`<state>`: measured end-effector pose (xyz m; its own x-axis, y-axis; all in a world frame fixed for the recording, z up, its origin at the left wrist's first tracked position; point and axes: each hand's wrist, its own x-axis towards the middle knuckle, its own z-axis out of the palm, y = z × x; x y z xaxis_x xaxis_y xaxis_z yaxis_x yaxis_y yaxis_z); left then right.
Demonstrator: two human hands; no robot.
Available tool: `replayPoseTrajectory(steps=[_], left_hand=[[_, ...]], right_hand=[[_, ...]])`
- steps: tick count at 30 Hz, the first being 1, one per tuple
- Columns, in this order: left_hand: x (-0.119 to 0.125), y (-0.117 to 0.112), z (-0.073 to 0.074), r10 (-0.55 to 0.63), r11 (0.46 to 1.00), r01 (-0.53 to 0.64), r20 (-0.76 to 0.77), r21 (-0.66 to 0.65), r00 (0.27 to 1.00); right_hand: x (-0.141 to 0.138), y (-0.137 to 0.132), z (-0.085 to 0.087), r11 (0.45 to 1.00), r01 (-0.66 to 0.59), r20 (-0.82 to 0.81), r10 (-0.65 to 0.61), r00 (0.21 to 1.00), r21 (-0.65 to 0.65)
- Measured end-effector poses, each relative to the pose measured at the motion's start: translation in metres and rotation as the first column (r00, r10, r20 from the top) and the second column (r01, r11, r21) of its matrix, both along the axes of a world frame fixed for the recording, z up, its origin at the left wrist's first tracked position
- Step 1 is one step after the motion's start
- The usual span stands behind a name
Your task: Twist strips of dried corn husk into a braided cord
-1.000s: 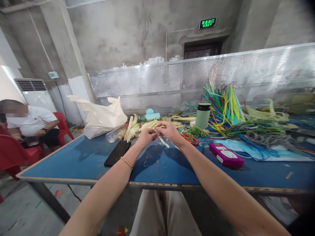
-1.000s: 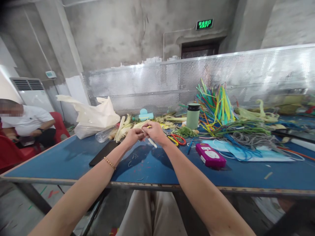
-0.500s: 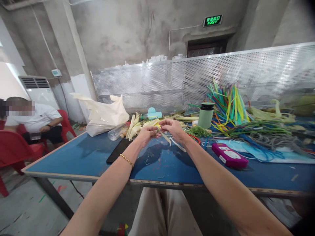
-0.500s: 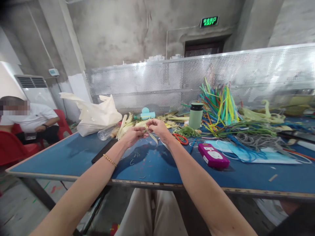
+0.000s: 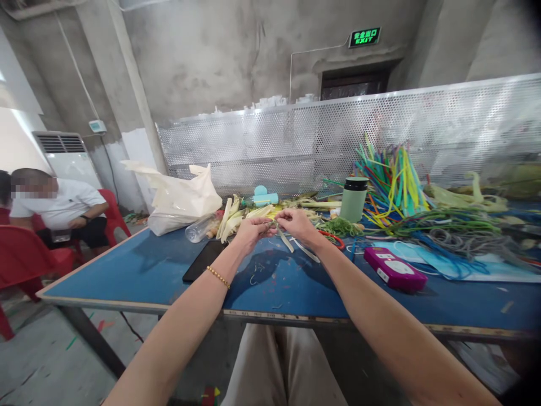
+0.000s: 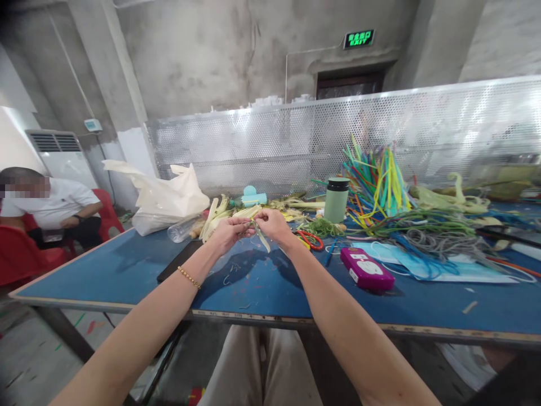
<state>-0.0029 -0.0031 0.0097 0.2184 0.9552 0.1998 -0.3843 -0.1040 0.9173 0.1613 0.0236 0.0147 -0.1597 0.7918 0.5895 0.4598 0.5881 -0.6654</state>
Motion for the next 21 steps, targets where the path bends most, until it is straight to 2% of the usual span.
replayPoseTrajectory(steps=[3,7,11,13,15,18,19,21], left_hand=[[0.001,0.000,-0.001,-0.006,1.000,0.006,0.005,0.009,1.000],[0.001,0.000,-0.002,-0.024,0.999,0.025,-0.016,0.024,1.000],[0.000,0.000,0.000,-0.055,0.998,0.056,-0.138,0.007,0.989],[-0.003,0.002,0.001,0.017,1.000,-0.016,-0.225,0.006,0.974],[-0.008,0.006,0.002,0.148,0.988,-0.153,-0.286,0.005,0.947],[-0.015,0.011,0.004,0.373,0.922,-0.388,-0.301,0.012,0.878],[-0.016,0.011,0.005,0.423,0.900,-0.435,-0.293,0.027,0.858],[-0.016,0.008,0.007,0.440,0.896,-0.437,-0.296,0.080,0.848]], right_hand=[[-0.001,0.001,-0.002,1.000,0.028,-0.004,-0.028,1.000,0.000],[0.000,0.000,-0.002,1.000,-0.006,0.024,0.006,1.000,-0.002],[0.003,-0.004,0.002,1.000,-0.018,0.052,0.019,0.998,-0.024],[0.005,-0.006,0.005,1.000,-0.015,0.057,0.016,0.998,-0.027],[0.008,-0.007,0.008,0.999,-0.003,0.060,0.005,0.998,-0.035],[0.010,-0.008,0.009,0.999,0.019,0.069,-0.016,0.998,-0.044],[0.010,-0.008,0.009,0.999,0.025,0.079,-0.022,0.997,-0.041],[0.010,-0.008,0.009,0.999,0.025,0.111,-0.020,0.994,-0.040]])
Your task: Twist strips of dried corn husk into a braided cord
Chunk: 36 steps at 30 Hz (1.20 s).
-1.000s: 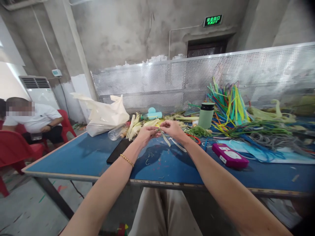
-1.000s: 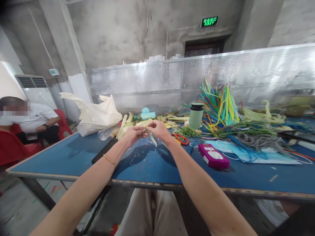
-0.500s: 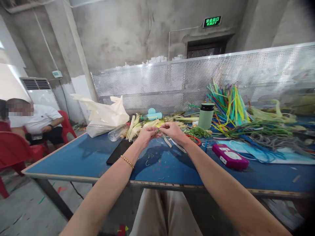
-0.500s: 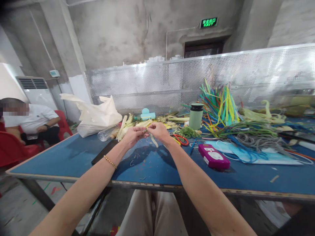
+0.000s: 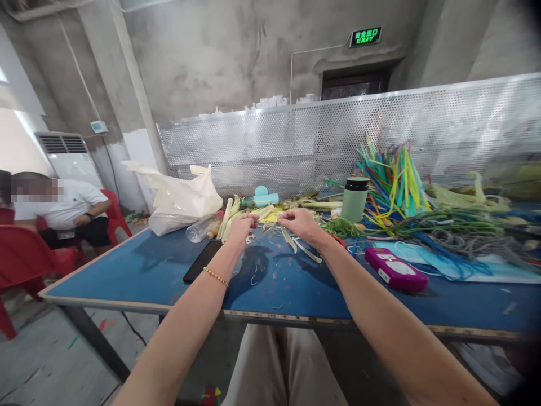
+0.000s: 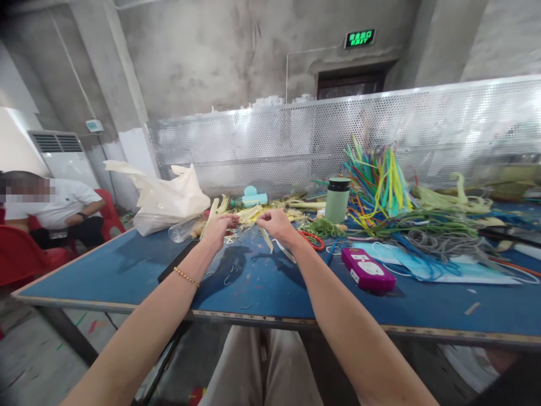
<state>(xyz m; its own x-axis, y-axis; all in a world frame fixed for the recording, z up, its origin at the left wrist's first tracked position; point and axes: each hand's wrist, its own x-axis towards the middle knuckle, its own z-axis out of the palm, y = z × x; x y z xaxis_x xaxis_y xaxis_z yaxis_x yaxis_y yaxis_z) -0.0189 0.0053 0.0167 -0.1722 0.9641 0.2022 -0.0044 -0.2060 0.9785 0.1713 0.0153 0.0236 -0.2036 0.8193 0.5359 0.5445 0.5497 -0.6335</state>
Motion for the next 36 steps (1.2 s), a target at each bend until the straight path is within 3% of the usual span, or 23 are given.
replayPoseTrajectory(steps=[5,8,12,18,20,22,24,27,29,33,36], left_hand=[[0.005,-0.013,0.003,-0.187,0.976,0.209,-0.260,0.060,0.947],[0.004,-0.013,0.002,-0.221,0.964,0.255,-0.317,0.069,0.922],[0.001,-0.006,-0.002,-0.269,0.950,0.302,-0.293,0.075,0.918],[0.000,-0.002,-0.005,-0.429,0.901,0.434,-0.112,0.018,0.896],[0.000,-0.003,-0.004,-0.370,0.929,0.368,-0.159,-0.045,0.915],[-0.001,-0.004,-0.003,-0.201,0.979,0.202,-0.295,-0.029,0.934],[-0.001,-0.006,0.000,0.031,0.990,0.031,-0.427,0.138,0.904],[0.001,-0.009,0.003,0.253,0.903,-0.026,-0.480,0.430,0.840],[0.005,-0.012,0.003,0.225,0.869,0.081,-0.536,0.488,0.814],[0.014,-0.011,-0.006,0.120,0.892,0.205,-0.649,0.402,0.751],[0.017,-0.003,-0.015,-0.112,0.922,0.313,-0.618,0.229,0.779]], right_hand=[[0.000,0.000,0.000,0.999,-0.030,0.029,0.031,0.999,-0.021],[0.002,0.001,0.000,0.999,-0.026,0.031,0.027,0.999,-0.023],[0.002,0.001,0.000,0.999,-0.039,0.037,0.040,0.999,-0.016],[0.000,0.000,0.002,0.996,-0.085,0.020,0.086,0.996,-0.013],[0.000,0.000,0.001,0.996,-0.086,0.008,0.086,0.996,-0.029],[0.001,0.000,0.001,0.996,-0.077,0.012,0.078,0.997,-0.042],[0.001,0.000,0.001,0.997,-0.066,0.030,0.068,0.997,-0.044],[0.001,-0.001,0.002,0.997,-0.065,0.061,0.068,0.996,-0.039],[0.001,-0.001,0.001,0.998,-0.062,0.085,0.065,0.994,-0.033],[0.001,0.004,-0.002,0.998,-0.051,0.116,0.054,0.992,-0.023],[0.000,0.007,-0.003,0.998,-0.048,0.109,0.051,0.993,-0.029]])
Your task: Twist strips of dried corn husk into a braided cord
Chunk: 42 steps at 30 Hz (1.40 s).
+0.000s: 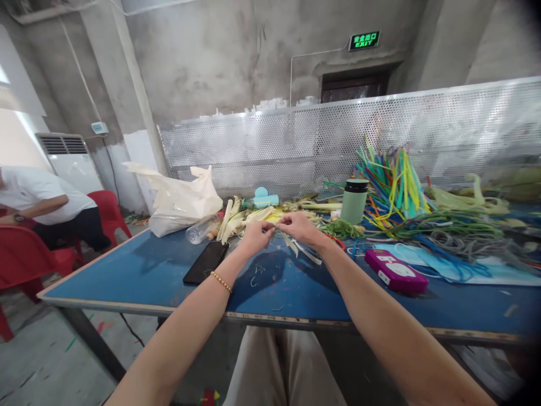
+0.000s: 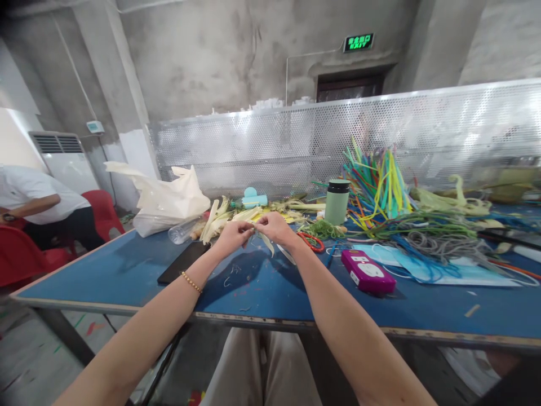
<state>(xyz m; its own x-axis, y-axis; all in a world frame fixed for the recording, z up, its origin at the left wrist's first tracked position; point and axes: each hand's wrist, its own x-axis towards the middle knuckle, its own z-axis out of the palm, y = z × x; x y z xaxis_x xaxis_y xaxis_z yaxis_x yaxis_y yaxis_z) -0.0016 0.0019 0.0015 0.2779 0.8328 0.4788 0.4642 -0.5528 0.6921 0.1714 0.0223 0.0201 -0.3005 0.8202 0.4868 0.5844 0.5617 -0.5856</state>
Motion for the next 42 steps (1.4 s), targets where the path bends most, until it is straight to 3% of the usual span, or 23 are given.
replayPoseTrajectory(steps=[4,10,16,19,22,25,28,29,31,34,37,42], left_hand=[[0.001,0.007,-0.006,-0.115,0.974,0.149,0.194,-0.170,0.974],[0.001,0.001,0.000,-0.146,0.923,0.278,0.426,-0.265,0.893],[0.002,-0.002,0.003,-0.102,0.929,0.244,0.442,-0.278,0.891],[0.001,-0.003,0.002,-0.150,0.931,0.269,0.412,-0.248,0.899],[0.001,-0.004,0.001,-0.208,0.925,0.315,0.413,-0.211,0.887],[0.001,-0.003,0.000,-0.222,0.916,0.338,0.431,-0.215,0.875],[0.001,-0.002,0.000,-0.200,0.899,0.356,0.486,-0.254,0.851],[0.001,-0.002,0.001,-0.197,0.890,0.370,0.507,-0.267,0.839],[0.001,-0.003,0.002,-0.210,0.873,0.403,0.534,-0.275,0.819],[0.001,-0.005,0.003,-0.237,0.869,0.423,0.534,-0.257,0.812],[0.001,-0.007,0.003,-0.230,0.867,0.424,0.543,-0.263,0.808],[0.001,-0.004,0.001,-0.215,0.881,0.411,0.577,-0.234,0.788]], right_hand=[[-0.002,0.000,0.000,0.999,-0.043,-0.054,0.043,0.998,-0.009],[-0.007,-0.008,0.003,0.984,-0.115,-0.283,0.072,0.956,-0.138],[-0.009,-0.013,0.007,0.991,-0.078,-0.291,0.042,0.956,-0.113],[-0.010,-0.017,0.010,0.990,-0.085,-0.338,0.042,0.940,-0.115],[-0.012,-0.022,0.014,0.973,-0.201,-0.473,0.124,0.872,-0.114],[-0.014,-0.022,0.017,0.956,-0.294,-0.593,0.229,0.772,-0.014],[-0.010,-0.016,0.017,0.996,-0.082,-0.521,0.082,0.850,0.024],[-0.008,-0.014,0.015,0.999,0.025,-0.448,-0.010,0.894,0.028],[-0.005,-0.012,0.013,0.992,0.122,-0.273,-0.109,0.956,0.034],[-0.004,-0.015,0.010,0.999,0.023,-0.162,-0.028,0.986,-0.030],[-0.008,-0.019,0.010,0.989,-0.097,-0.287,0.060,0.956,-0.113],[-0.014,-0.021,0.011,0.959,-0.147,-0.483,0.013,0.876,-0.242]])
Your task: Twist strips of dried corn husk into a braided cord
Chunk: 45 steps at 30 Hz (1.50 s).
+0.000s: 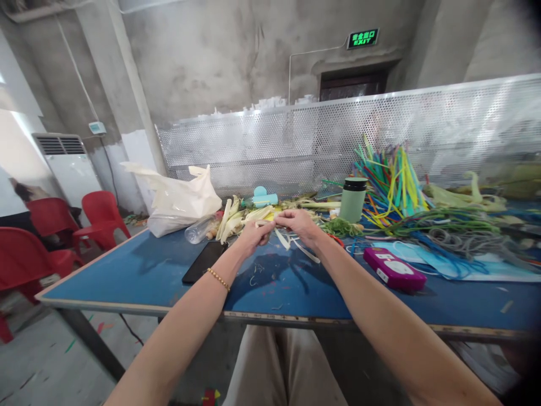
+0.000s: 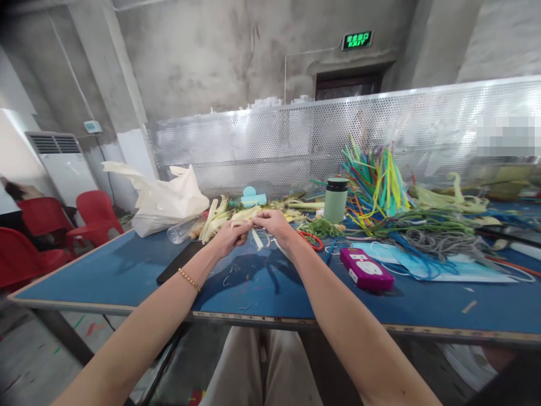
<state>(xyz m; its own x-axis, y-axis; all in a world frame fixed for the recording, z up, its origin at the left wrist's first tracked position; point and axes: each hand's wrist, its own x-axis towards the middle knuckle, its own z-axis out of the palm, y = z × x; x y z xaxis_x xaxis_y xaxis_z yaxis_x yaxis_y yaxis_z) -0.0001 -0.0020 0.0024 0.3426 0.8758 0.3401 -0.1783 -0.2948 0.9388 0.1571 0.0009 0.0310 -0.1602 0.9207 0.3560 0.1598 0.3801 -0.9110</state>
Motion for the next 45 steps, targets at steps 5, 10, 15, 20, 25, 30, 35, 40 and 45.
replayPoseTrajectory(steps=[5,10,15,20,25,30,35,40,45], left_hand=[[0.001,0.000,0.001,0.014,0.999,-0.014,0.012,-0.036,1.000],[0.004,-0.003,0.002,0.028,0.994,-0.024,0.035,-0.109,0.999],[0.004,-0.003,0.000,0.019,0.994,-0.013,0.056,-0.105,0.998],[0.003,-0.005,0.002,0.019,0.993,-0.014,0.043,-0.118,0.999],[0.003,-0.004,0.000,0.067,0.993,-0.065,0.019,-0.097,0.998],[0.003,0.001,-0.004,0.112,0.991,-0.116,-0.061,-0.073,0.992],[0.005,0.003,-0.009,0.141,0.988,-0.147,-0.123,-0.041,0.982],[0.006,0.006,-0.014,0.123,0.992,-0.127,-0.163,-0.018,0.979],[0.004,0.006,-0.014,0.096,0.995,-0.098,-0.207,0.004,0.974]], right_hand=[[-0.001,0.006,-0.006,1.000,-0.021,-0.039,0.022,0.999,0.004],[-0.002,0.013,-0.014,0.996,0.012,-0.004,-0.012,1.000,0.090],[-0.007,0.012,-0.016,0.997,0.040,-0.042,-0.038,0.998,0.062],[-0.011,0.015,-0.019,0.995,0.083,-0.061,-0.079,0.995,0.059],[-0.007,0.017,-0.022,0.994,0.048,0.081,-0.056,0.995,0.099],[0.002,0.010,-0.011,0.881,0.182,0.357,-0.356,0.864,0.437],[-0.004,0.005,-0.007,0.877,-0.123,0.412,-0.091,0.907,0.465],[-0.008,0.007,-0.010,0.860,-0.140,0.434,-0.102,0.895,0.491],[-0.005,0.013,-0.013,0.919,-0.073,0.325,-0.062,0.944,0.387]])
